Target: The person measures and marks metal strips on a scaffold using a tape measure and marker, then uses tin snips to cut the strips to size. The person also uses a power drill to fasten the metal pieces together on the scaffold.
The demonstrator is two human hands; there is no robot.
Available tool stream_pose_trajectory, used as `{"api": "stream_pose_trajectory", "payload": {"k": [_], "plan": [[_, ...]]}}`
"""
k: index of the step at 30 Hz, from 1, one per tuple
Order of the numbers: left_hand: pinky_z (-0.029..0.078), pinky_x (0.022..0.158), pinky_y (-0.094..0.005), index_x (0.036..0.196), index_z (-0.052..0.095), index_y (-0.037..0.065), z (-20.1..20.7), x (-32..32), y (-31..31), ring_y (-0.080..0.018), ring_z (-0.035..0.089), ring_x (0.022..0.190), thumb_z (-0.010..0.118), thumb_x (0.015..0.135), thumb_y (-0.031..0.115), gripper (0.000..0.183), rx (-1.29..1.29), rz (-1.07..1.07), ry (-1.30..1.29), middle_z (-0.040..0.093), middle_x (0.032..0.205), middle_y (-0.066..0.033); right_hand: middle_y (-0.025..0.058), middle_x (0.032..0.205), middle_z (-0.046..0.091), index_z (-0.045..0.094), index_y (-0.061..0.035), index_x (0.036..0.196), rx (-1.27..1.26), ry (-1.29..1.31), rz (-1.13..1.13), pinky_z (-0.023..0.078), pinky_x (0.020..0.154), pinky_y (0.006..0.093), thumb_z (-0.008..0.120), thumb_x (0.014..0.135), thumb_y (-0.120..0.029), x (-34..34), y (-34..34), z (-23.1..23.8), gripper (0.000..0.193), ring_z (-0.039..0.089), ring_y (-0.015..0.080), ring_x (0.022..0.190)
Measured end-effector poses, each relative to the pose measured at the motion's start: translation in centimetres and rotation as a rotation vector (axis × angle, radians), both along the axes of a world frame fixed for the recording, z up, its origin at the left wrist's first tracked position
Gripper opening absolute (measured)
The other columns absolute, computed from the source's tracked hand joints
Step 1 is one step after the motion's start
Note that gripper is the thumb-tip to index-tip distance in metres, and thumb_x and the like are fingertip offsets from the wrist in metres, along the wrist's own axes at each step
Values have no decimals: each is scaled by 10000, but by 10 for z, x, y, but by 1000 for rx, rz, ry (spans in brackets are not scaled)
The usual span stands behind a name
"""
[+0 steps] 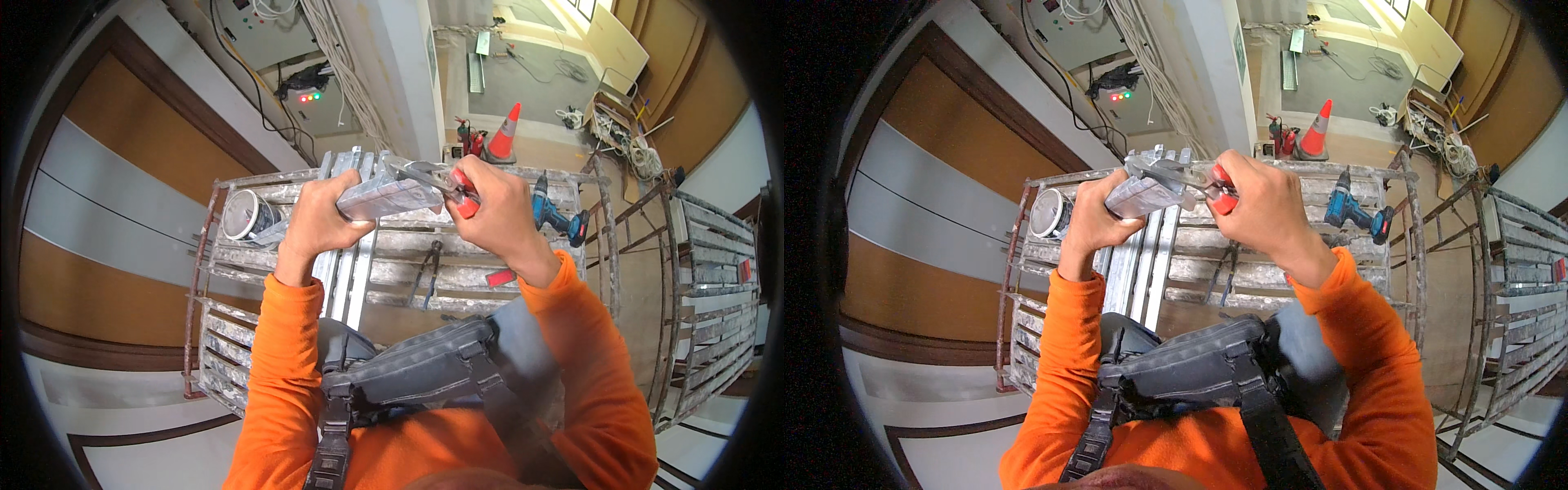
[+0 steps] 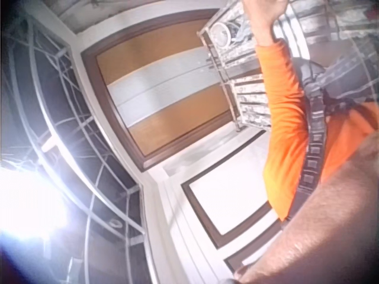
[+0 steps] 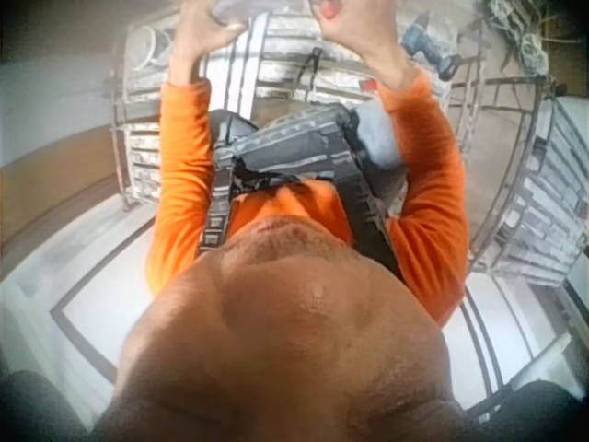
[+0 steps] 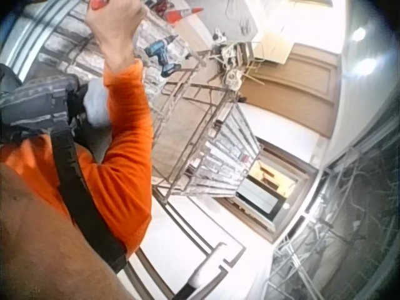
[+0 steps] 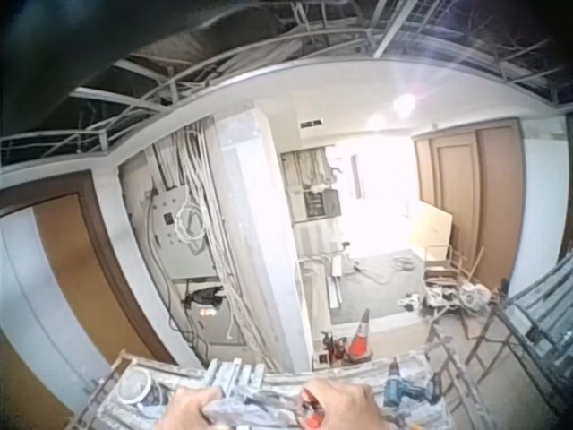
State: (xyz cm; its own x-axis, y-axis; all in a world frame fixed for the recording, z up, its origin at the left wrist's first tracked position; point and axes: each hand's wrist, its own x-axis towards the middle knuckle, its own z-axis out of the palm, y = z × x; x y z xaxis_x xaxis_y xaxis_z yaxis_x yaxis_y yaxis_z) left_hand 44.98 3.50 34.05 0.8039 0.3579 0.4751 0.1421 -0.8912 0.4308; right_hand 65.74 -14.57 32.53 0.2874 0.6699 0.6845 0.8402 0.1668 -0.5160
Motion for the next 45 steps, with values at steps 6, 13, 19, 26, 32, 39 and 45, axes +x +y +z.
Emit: {"api": "stream_pose_trajectory", "payload": {"k": [6,13,19,26,32,39,45], "plan": [[527,617,-383,826,592,19,5,4,-9,-407,646,649,785,647,140,290,-54,-34,44,616,670,-194,134,791,621,616,-54,1020,113,4,50,509,649,399,796,719,-48,-2,4,8,351,641,379,722],[522,611,-378,825,596,21,5,0,-9,-419,620,639,774,644,126,275,-57,-57,24,613,668,-190,143,776,615,591,-49,956,-39,36,24,492,625,405,789,741,-63,-5,-5,4,293,634,380,699],[531,634,-353,892,644,34,12,-8,-5,-344,672,635,754,661,122,270,-72,-39,-28,645,700,-152,115,754,598,583,-38,891,-79,172,25,466,612,357,768,832,-96,-6,-5,4,203,563,274,623],[542,691,-306,1008,696,17,24,-19,-9,-191,691,676,785,659,153,385,-198,-109,-132,715,784,-90,57,875,626,628,-3,1075,-190,707,424,487,739,308,728,903,-162,2,2,-3,255,586,146,789],[525,710,-323,989,614,11,13,-5,-14,-203,663,730,831,672,175,418,-207,-93,-169,684,866,-100,43,1033,646,571,-3,1252,-434,1044,633,490,893,285,690,907,-83,-3,1,-4,373,608,127,949],[526,756,-291,1200,629,-1,6,1,-17,-134,611,773,709,762,28,446,-440,-31,-372,676,897,-67,20,911,691,672,-17,1296,-223,768,348,510,786,253,711,940,-127,-2,6,-7,375,609,69,832],[521,634,-317,998,671,11,4,-5,-11,-213,606,603,765,770,41,248,-50,95,-394,652,747,-89,37,903,679,661,-30,1290,-316,766,519,476,732,265,692,954,-195,-17,1,7,376,561,74,800]]}}
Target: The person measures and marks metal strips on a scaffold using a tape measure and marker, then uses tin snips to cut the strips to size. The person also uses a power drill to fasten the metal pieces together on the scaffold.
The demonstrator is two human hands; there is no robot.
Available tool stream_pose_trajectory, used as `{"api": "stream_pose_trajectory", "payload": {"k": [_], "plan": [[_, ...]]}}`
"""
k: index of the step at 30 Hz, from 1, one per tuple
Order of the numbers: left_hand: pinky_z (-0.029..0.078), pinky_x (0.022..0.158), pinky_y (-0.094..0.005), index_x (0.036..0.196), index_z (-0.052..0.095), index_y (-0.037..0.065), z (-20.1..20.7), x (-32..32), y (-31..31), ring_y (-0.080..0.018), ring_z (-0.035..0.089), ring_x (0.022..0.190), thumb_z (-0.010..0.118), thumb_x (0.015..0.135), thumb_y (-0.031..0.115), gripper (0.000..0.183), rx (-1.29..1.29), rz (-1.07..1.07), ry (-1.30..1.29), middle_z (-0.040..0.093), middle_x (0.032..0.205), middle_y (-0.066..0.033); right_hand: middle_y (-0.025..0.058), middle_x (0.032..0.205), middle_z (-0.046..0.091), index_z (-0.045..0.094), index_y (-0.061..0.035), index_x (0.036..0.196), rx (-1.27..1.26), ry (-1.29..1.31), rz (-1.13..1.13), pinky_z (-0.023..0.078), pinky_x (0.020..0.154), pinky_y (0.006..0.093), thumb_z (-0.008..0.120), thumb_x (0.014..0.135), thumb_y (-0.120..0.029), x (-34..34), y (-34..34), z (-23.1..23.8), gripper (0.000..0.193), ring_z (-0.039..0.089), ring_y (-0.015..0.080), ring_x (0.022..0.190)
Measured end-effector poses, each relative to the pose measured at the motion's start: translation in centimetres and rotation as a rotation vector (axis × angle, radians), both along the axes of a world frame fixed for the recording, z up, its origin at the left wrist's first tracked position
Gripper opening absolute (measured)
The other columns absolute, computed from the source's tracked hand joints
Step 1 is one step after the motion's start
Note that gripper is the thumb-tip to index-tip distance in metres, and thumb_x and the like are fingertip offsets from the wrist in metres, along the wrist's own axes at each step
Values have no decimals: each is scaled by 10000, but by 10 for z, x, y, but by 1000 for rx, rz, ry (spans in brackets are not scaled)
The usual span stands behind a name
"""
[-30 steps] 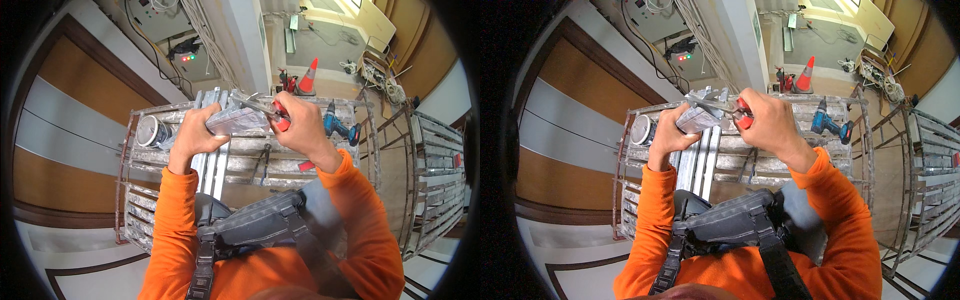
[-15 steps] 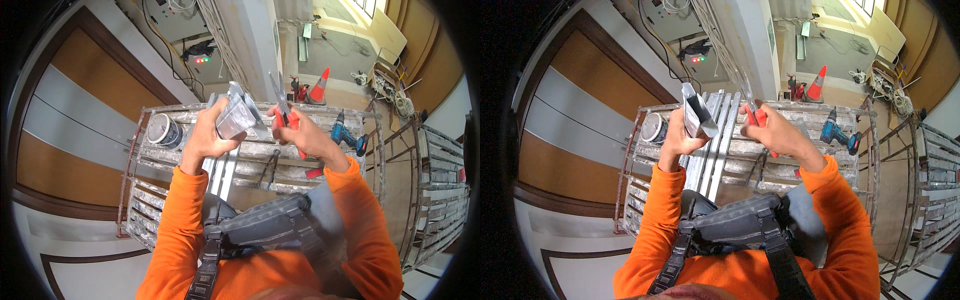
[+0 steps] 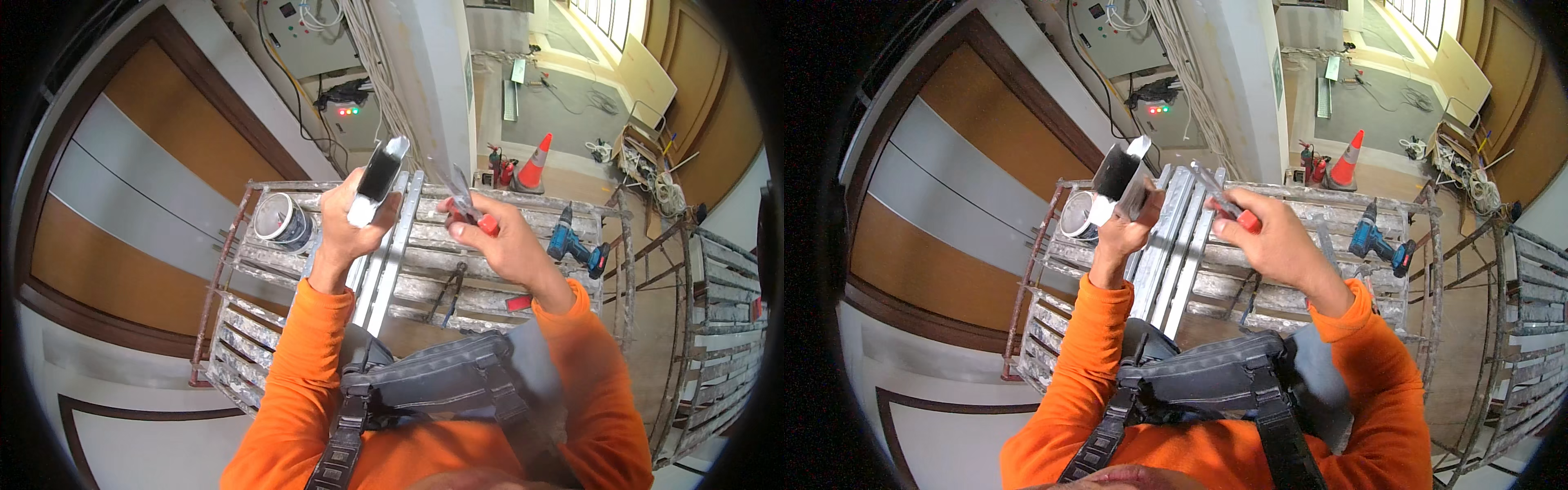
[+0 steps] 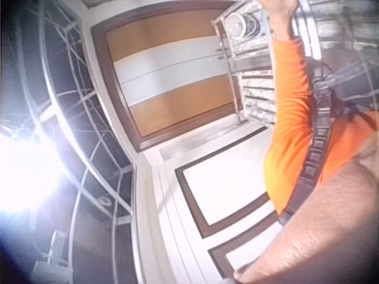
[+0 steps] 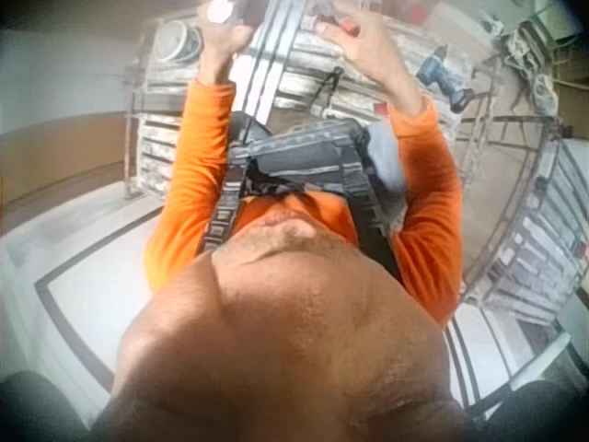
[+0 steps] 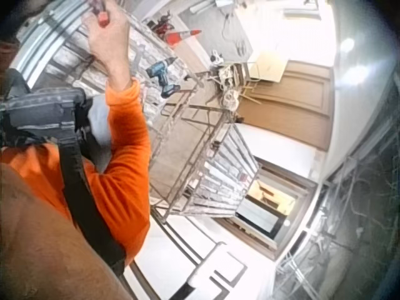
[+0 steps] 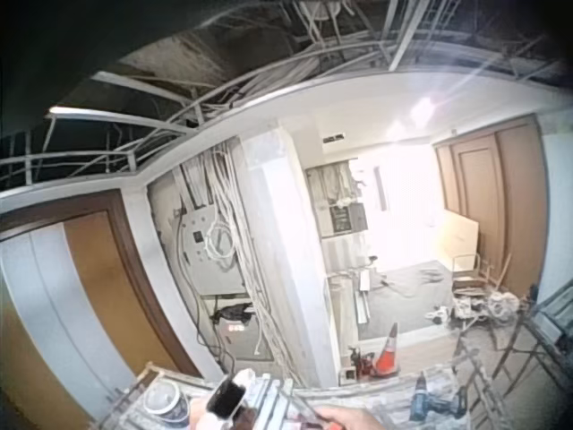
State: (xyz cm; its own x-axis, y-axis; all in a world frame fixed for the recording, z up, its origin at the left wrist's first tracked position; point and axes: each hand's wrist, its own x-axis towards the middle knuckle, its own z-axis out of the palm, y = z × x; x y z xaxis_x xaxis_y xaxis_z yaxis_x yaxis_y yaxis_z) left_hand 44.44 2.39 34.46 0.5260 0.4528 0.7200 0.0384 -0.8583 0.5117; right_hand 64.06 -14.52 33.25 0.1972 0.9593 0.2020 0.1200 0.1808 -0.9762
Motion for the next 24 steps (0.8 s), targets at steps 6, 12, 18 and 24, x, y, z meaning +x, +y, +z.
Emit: {"api": "stream_pose_trajectory", "payload": {"k": [6,12,18,24], "plan": [[479,550,-322,839,655,46,-29,-13,29,-258,597,557,764,755,43,138,195,-55,26,588,677,-80,57,829,627,613,-3,1146,-78,-1,204,475,726,312,691,929,-165,-24,-13,33,282,560,123,766],[469,533,-335,788,637,61,-3,-1,14,-265,595,543,755,734,85,132,276,-91,32,579,650,-83,150,823,631,590,1,1113,-67,-112,175,489,750,373,700,900,-185,-23,-16,41,304,620,262,767],[451,518,-339,717,585,75,-3,-1,16,-257,567,526,726,742,65,144,282,-94,84,552,643,-77,251,871,647,583,17,1054,-66,-294,136,508,789,456,679,883,-223,-19,-16,47,310,654,430,852],[472,554,-327,763,616,67,2,-2,12,-270,601,567,777,662,65,190,228,-108,96,581,664,-86,269,823,643,595,17,980,-118,-433,58,504,742,500,672,881,-252,-23,-18,48,297,640,473,821]]}}
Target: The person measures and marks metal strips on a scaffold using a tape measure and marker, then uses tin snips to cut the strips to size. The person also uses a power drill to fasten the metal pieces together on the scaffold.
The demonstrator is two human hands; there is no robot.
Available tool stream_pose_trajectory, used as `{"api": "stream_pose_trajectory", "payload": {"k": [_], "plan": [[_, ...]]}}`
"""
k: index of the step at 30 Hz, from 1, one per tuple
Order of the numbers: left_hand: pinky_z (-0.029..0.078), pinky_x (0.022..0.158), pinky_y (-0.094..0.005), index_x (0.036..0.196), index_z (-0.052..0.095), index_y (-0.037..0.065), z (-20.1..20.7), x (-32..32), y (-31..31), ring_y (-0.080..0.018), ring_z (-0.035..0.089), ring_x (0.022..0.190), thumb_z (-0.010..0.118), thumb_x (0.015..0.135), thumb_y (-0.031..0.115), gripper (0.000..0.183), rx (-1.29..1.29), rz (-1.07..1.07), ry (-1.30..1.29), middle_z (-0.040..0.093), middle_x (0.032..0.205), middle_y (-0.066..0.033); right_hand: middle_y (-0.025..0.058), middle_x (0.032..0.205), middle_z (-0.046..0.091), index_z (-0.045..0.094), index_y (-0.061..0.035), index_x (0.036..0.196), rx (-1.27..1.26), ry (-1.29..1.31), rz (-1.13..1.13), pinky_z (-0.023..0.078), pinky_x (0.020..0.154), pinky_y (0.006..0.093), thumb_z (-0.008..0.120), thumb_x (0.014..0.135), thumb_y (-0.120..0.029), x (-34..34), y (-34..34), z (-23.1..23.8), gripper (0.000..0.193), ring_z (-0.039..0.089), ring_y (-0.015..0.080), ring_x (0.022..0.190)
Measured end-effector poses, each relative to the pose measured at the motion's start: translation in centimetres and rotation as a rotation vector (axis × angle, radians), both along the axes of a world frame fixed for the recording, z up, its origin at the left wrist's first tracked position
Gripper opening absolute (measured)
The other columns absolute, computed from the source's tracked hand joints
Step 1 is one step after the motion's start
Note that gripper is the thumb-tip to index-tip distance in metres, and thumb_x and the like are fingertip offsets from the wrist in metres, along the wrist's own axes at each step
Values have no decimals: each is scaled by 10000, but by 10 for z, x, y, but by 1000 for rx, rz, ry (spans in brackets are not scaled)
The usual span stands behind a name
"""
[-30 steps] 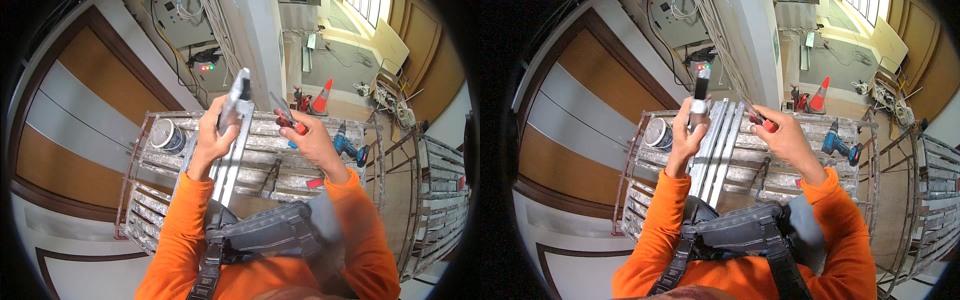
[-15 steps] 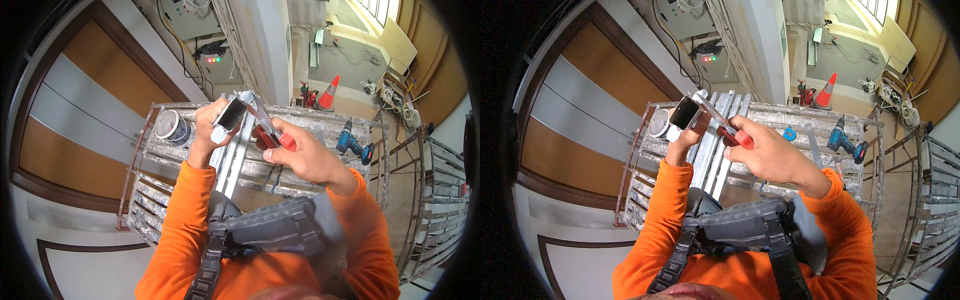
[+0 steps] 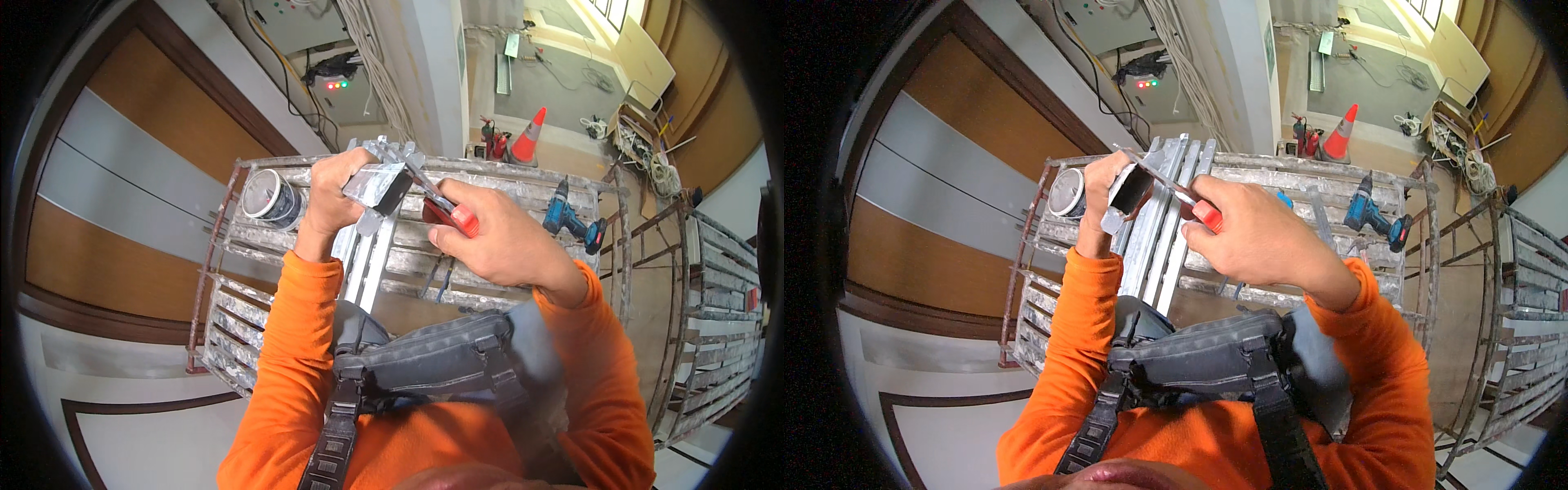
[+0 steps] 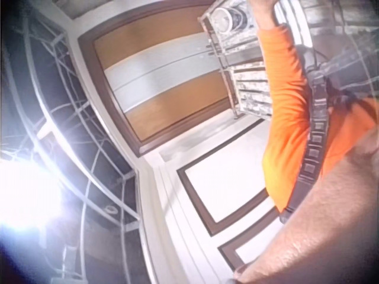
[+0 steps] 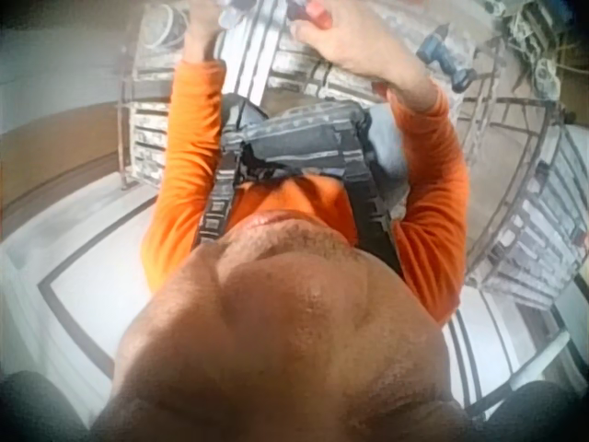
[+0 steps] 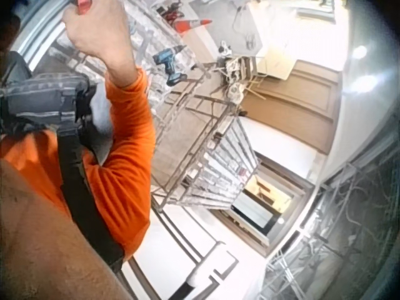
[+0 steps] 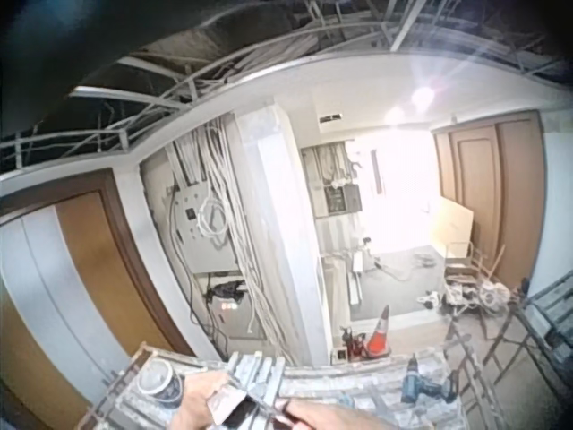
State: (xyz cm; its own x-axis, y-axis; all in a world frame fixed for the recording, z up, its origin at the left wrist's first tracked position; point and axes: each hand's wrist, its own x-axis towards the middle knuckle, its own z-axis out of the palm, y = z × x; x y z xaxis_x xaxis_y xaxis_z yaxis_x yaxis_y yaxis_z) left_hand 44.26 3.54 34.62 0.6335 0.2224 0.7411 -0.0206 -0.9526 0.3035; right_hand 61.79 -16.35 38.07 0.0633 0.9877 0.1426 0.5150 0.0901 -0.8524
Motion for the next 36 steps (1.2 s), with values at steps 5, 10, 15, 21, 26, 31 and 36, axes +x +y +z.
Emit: {"api": "stream_pose_trajectory", "payload": {"k": [5,10,15,21,26,31,36], "plan": [[492,572,-340,791,634,58,1,-3,4,-308,625,612,797,660,83,211,46,-15,34,617,698,-103,234,733,626,608,5,880,80,-62,-54,490,675,492,680,882,-260,1,1,-11,275,626,458,727],[488,570,-339,781,628,53,-4,0,4,-299,615,606,802,648,81,220,4,-44,61,608,703,-99,205,681,603,606,-3,832,82,-11,-81,467,616,441,696,890,-272,5,0,-18,289,589,395,629],[458,562,-306,798,644,51,-7,-7,11,-200,575,551,756,702,117,162,-66,-48,37,580,665,-58,154,673,602,631,-13,868,-25,78,-129,455,609,400,709,910,-293,6,8,-39,293,544,269,590],[455,621,-323,1048,590,-10,-4,-3,4,-218,552,658,578,888,641,670,-94,19,-133,588,791,-83,26,953,646,624,-2,1151,1,413,-87,472,786,284,676,961,-200,19,16,-62,280,583,112,846],[520,763,-389,1163,576,14,3,-1,1,-321,647,844,773,804,222,459,102,69,-248,649,950,-143,88,1055,692,625,57,1191,145,592,-137,491,907,282,706,940,-187,12,18,-62,359,634,143,967],[520,845,-361,1208,509,37,-16,15,1,-271,648,953,813,742,-21,559,46,-94,-328,645,1086,-156,48,972,696,659,35,1159,76,663,-105,482,853,271,717,938,-176,5,11,-59,311,614,110,903],[576,712,-343,1168,607,28,-6,15,-18,-314,732,799,794,729,-45,483,81,7,-194,722,1000,-152,25,999,689,650,30,1181,-12,766,88,476,871,255,698,958,-166,4,6,-45,300,601,84,924]]}}
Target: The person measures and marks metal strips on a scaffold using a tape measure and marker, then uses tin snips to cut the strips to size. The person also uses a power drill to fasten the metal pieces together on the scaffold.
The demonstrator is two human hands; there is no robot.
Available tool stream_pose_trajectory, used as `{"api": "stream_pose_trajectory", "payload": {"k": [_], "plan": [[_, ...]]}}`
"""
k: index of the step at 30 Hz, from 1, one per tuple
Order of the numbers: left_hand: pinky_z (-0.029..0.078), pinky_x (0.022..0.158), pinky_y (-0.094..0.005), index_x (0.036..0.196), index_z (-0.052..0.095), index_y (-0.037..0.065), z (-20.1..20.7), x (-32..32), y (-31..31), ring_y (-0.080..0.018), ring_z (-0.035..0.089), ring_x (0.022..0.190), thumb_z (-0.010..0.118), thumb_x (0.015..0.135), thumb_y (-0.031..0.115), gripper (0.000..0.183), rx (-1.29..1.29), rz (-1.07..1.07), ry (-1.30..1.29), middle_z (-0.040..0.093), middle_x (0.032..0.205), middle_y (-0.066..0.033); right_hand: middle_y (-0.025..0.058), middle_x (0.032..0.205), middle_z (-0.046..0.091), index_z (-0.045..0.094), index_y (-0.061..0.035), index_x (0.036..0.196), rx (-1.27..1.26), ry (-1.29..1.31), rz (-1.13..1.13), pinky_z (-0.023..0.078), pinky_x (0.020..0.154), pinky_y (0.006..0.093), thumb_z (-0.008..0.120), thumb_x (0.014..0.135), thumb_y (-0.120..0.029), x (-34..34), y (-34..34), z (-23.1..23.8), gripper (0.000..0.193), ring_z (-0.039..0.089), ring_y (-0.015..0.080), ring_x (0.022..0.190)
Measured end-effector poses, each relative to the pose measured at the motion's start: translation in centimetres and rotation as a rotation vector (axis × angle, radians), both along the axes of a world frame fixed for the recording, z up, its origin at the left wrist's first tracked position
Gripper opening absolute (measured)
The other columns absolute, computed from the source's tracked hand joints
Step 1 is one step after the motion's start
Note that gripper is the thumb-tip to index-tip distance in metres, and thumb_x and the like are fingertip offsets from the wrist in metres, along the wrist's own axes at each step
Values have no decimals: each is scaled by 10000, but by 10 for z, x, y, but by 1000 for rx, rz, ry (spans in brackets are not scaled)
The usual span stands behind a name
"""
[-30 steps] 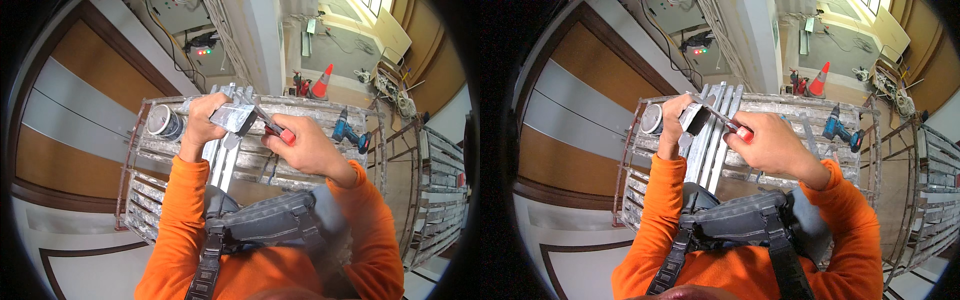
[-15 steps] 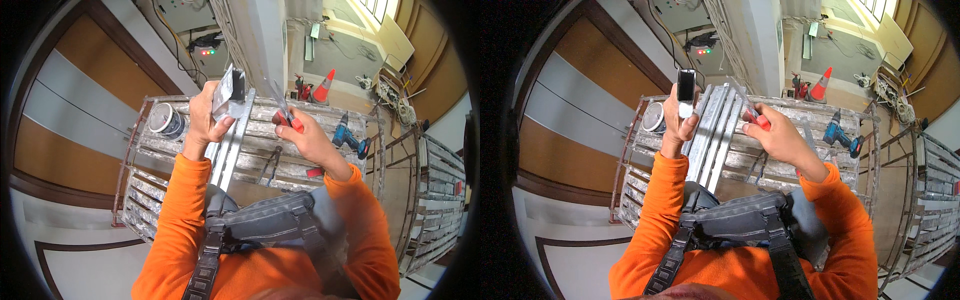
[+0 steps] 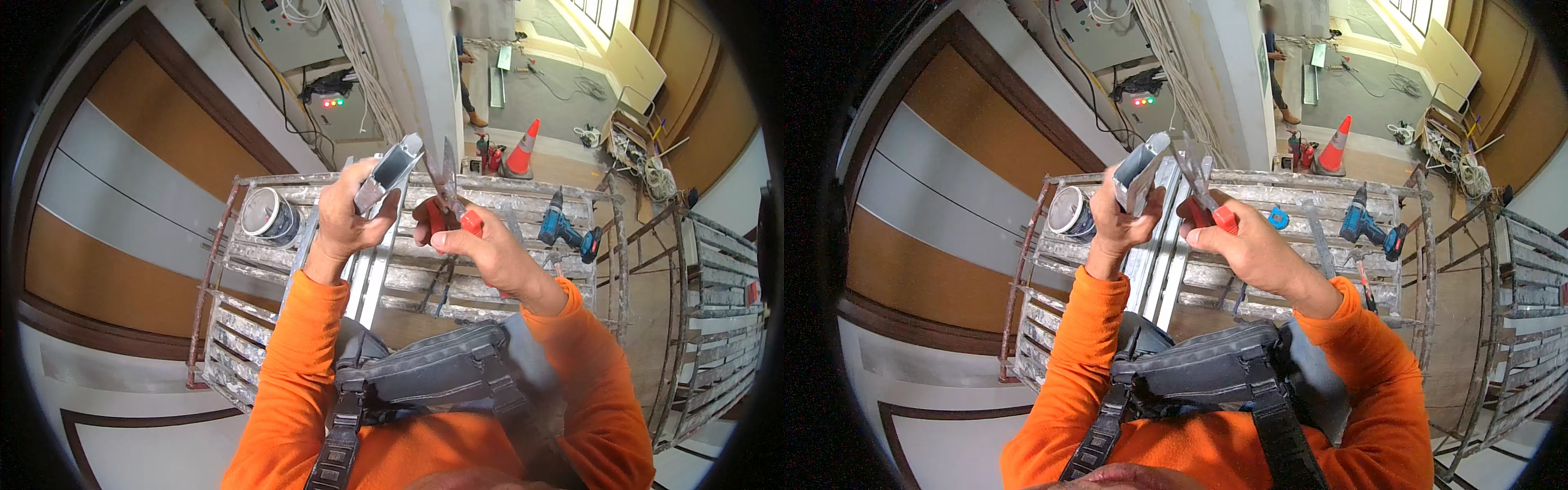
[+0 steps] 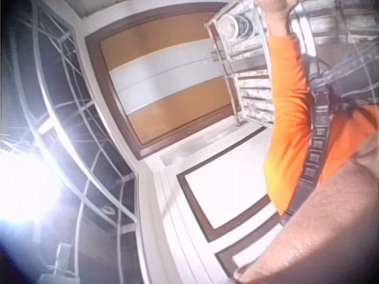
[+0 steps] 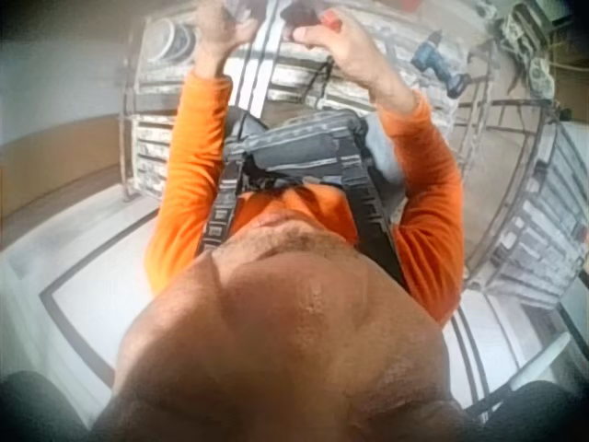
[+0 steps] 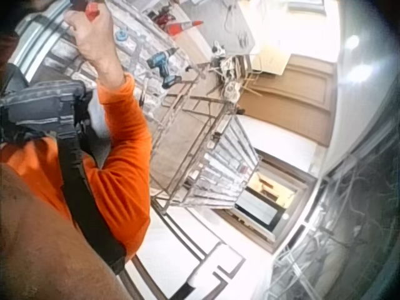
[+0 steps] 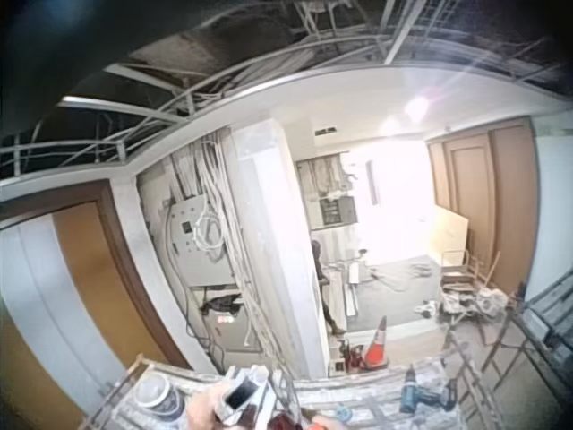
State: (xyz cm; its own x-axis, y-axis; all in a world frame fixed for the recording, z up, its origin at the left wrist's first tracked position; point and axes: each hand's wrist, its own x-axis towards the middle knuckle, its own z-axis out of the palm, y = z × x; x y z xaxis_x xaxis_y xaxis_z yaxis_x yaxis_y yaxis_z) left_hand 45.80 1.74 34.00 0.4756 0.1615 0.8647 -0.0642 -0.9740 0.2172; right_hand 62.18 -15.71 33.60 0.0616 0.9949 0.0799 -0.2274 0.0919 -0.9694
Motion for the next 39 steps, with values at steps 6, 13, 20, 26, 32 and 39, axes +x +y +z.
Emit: {"api": "stream_pose_trajectory", "payload": {"k": [6,13,20,26,32,39], "plan": [[510,583,-328,1013,703,14,-2,2,6,-268,657,647,776,786,23,239,54,-77,23,679,822,-112,27,1055,670,615,23,1251,-42,-40,120,480,901,249,692,957,-151,6,-9,13,351,593,90,979],[529,590,-373,1080,674,53,-7,6,6,-303,663,693,808,694,95,410,139,-106,90,692,879,-97,25,959,670,644,-1,1155,-55,-185,139,482,809,270,703,932,-161,22,-16,13,280,591,103,877],[535,620,-381,1119,661,74,-33,3,5,-308,672,733,810,660,71,482,111,-183,315,656,857,-95,23,900,652,640,-11,1085,-156,-315,171,473,777,285,734,898,-164,28,-40,-7,260,576,96,847],[539,634,-380,1113,646,89,-35,22,-10,-301,669,750,808,650,41,493,111,-203,395,626,838,-84,25,1178,626,580,-4,1287,-298,-338,351,423,1006,294,680,929,-69,57,-57,-19,377,542,126,1113],[552,665,-398,1164,613,101,-61,66,-21,-318,677,816,811,677,59,527,107,-315,499,632,905,-92,48,1048,640,614,-11,1226,-282,-450,162,450,914,305,716,910,-118,88,-81,-46,349,562,147,998],[562,701,-405,1220,576,108,-96,107,-52,-326,682,867,806,681,50,589,93,-423,609,638,975,-94,54,989,684,659,14,1127,-339,-370,-117,479,894,289,724,940,-223,102,-131,-103,309,603,128,941]]}}
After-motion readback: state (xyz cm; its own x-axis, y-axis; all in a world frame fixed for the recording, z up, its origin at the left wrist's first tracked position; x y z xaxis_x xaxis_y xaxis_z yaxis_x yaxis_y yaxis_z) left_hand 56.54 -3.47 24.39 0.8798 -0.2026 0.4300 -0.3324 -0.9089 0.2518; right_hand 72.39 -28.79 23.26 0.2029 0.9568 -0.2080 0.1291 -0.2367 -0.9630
